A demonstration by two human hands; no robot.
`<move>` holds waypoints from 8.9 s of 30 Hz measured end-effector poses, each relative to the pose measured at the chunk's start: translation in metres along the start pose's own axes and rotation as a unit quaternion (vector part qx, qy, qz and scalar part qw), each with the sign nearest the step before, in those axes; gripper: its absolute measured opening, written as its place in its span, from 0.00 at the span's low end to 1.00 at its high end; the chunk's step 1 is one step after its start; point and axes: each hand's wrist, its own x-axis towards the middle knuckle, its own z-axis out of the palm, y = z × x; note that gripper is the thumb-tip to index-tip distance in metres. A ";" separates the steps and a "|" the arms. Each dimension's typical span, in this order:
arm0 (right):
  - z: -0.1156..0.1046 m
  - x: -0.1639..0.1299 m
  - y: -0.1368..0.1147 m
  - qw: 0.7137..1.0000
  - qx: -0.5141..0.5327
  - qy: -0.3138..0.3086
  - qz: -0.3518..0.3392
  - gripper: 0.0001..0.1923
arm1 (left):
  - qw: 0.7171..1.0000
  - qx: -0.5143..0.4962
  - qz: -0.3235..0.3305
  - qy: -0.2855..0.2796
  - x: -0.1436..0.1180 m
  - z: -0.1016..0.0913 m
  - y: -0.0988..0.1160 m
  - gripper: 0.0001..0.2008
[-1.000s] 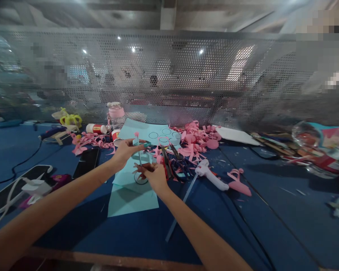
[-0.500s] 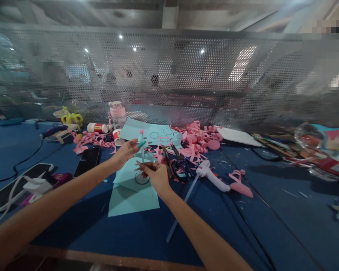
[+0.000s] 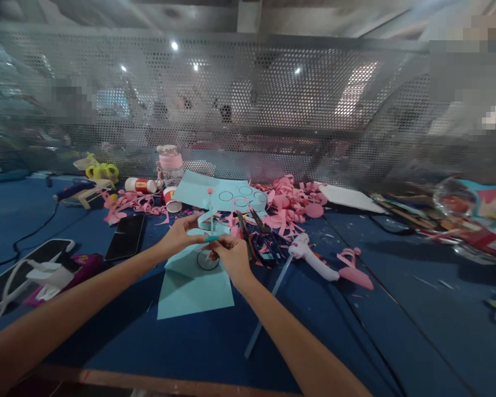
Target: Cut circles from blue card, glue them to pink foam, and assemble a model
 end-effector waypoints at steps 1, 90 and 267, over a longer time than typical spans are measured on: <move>0.000 0.000 0.000 1.000 -0.001 -0.002 -0.003 0.14 | 1.000 0.007 0.007 0.008 0.000 -0.001 0.001 0.29; 0.005 -0.003 -0.013 0.959 0.194 -0.090 0.185 0.14 | 0.909 -0.355 -0.217 0.014 -0.006 -0.006 0.001 0.07; -0.051 -0.016 -0.011 0.761 -0.498 -0.317 -0.267 0.15 | 0.984 0.176 -0.008 0.041 -0.017 0.002 -0.030 0.07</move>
